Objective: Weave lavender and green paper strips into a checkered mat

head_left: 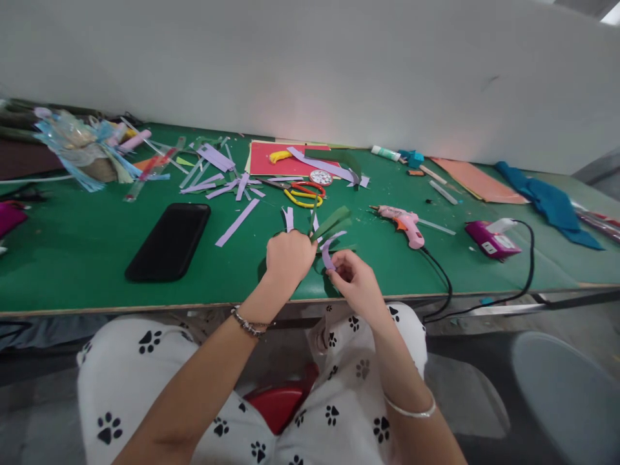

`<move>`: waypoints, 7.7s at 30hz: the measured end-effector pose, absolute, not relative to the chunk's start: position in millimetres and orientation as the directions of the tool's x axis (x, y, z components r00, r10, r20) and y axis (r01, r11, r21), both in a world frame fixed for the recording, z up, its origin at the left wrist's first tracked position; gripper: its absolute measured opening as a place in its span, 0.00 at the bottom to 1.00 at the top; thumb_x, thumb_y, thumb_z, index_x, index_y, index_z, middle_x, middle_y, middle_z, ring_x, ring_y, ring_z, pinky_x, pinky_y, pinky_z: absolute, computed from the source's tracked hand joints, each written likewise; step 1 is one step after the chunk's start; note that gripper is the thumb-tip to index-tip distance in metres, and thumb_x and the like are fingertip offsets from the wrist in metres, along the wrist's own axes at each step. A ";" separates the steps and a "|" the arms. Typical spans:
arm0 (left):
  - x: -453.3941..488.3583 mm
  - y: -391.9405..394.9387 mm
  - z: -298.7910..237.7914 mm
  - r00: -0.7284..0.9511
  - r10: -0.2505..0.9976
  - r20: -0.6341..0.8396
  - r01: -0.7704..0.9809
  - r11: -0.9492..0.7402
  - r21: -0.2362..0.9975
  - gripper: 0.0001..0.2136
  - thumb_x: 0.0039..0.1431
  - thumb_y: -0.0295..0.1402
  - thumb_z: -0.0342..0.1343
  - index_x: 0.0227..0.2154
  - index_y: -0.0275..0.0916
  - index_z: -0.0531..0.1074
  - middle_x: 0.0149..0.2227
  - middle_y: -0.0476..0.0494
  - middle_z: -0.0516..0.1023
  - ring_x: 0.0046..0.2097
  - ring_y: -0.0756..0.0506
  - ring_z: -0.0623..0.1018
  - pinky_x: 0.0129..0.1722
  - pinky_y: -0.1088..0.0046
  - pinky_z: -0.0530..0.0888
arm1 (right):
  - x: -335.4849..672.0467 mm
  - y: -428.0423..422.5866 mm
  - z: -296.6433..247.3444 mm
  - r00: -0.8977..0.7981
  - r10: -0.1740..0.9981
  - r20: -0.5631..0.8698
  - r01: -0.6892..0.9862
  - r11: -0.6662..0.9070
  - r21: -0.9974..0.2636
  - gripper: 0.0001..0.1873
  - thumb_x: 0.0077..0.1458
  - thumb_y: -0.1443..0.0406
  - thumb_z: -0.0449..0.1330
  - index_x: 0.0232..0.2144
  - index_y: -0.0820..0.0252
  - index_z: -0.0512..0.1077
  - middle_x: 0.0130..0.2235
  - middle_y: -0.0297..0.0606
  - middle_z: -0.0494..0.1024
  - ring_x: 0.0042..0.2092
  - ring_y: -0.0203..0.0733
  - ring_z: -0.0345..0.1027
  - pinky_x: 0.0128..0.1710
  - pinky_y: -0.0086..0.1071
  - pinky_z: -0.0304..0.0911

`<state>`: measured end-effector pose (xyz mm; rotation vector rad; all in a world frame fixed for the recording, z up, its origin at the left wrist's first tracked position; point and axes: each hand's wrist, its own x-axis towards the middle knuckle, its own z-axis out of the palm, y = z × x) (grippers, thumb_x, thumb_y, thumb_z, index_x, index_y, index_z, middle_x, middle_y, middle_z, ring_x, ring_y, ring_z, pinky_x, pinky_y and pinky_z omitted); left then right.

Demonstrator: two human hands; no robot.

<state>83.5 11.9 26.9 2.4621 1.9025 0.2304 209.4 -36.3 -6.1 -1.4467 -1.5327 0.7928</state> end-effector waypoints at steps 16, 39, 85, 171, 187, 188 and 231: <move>85.0 11.6 26.0 0.257 0.961 0.101 0.959 -0.266 0.096 0.18 0.62 0.32 0.42 0.34 0.30 0.77 0.31 0.33 0.78 0.36 0.40 0.78 0.31 0.69 0.72 | 216.0 -42.8 -9.2 -0.046 0.958 0.283 0.438 0.274 -0.856 0.05 0.41 0.71 0.54 0.21 0.59 0.69 0.31 0.36 0.72 0.31 0.35 0.65 0.27 0.27 0.59; 101.1 7.6 21.7 0.270 0.963 -0.025 0.958 -0.266 0.107 0.12 0.57 0.34 0.53 0.36 0.29 0.75 0.36 0.34 0.74 0.33 0.44 0.77 0.30 0.74 0.71 | 213.1 -64.1 -8.2 -0.077 0.898 0.434 0.493 0.412 -0.766 0.03 0.47 0.69 0.57 0.24 0.58 0.70 0.33 0.36 0.73 0.30 0.33 0.64 0.25 0.27 0.59; 41.8 17.0 13.8 0.568 0.821 0.065 0.819 -0.571 0.060 0.17 0.58 0.40 0.51 0.45 0.35 0.71 0.44 0.39 0.73 0.46 0.41 0.72 0.41 0.70 0.68 | 199.7 -37.6 -17.0 -0.312 0.868 0.387 0.760 0.472 -0.446 0.09 0.56 0.68 0.52 0.32 0.57 0.73 0.32 0.38 0.72 0.31 0.36 0.67 0.29 0.29 0.62; 26.8 22.3 16.0 0.301 0.950 0.080 0.710 -0.279 0.647 0.11 0.56 0.37 0.46 0.34 0.41 0.72 0.34 0.48 0.81 0.38 0.46 0.78 0.35 0.74 0.71 | 231.2 -53.5 -11.2 0.271 0.875 0.402 0.772 0.051 -0.633 0.10 0.48 0.61 0.52 0.23 0.58 0.69 0.23 0.35 0.71 0.25 0.36 0.61 0.26 0.30 0.57; 22.0 26.6 23.6 0.475 0.879 0.029 0.722 -0.409 0.559 0.14 0.56 0.36 0.46 0.39 0.39 0.73 0.40 0.46 0.79 0.41 0.46 0.77 0.38 0.73 0.71 | 231.8 -52.9 -11.6 0.270 0.872 0.409 0.774 0.056 -0.631 0.10 0.49 0.60 0.52 0.23 0.58 0.70 0.23 0.35 0.72 0.24 0.36 0.62 0.26 0.30 0.58; 21.6 26.9 24.1 0.488 0.873 0.027 0.724 -0.422 0.545 0.14 0.56 0.36 0.45 0.39 0.39 0.73 0.41 0.45 0.79 0.41 0.46 0.77 0.38 0.73 0.71 | 231.9 -52.9 -11.5 0.272 0.872 0.408 0.773 0.055 -0.633 0.10 0.49 0.60 0.52 0.23 0.58 0.70 0.23 0.35 0.72 0.24 0.36 0.62 0.26 0.30 0.58; 98.2 63.9 12.8 0.734 0.672 0.096 0.583 -0.696 0.420 0.13 0.55 0.32 0.52 0.43 0.35 0.70 0.41 0.41 0.73 0.39 0.46 0.73 0.38 0.72 0.68 | 256.5 -33.4 0.3 0.256 0.943 0.210 0.602 0.015 -0.799 0.14 0.43 0.56 0.57 0.22 0.61 0.73 0.20 0.35 0.74 0.22 0.35 0.62 0.23 0.29 0.56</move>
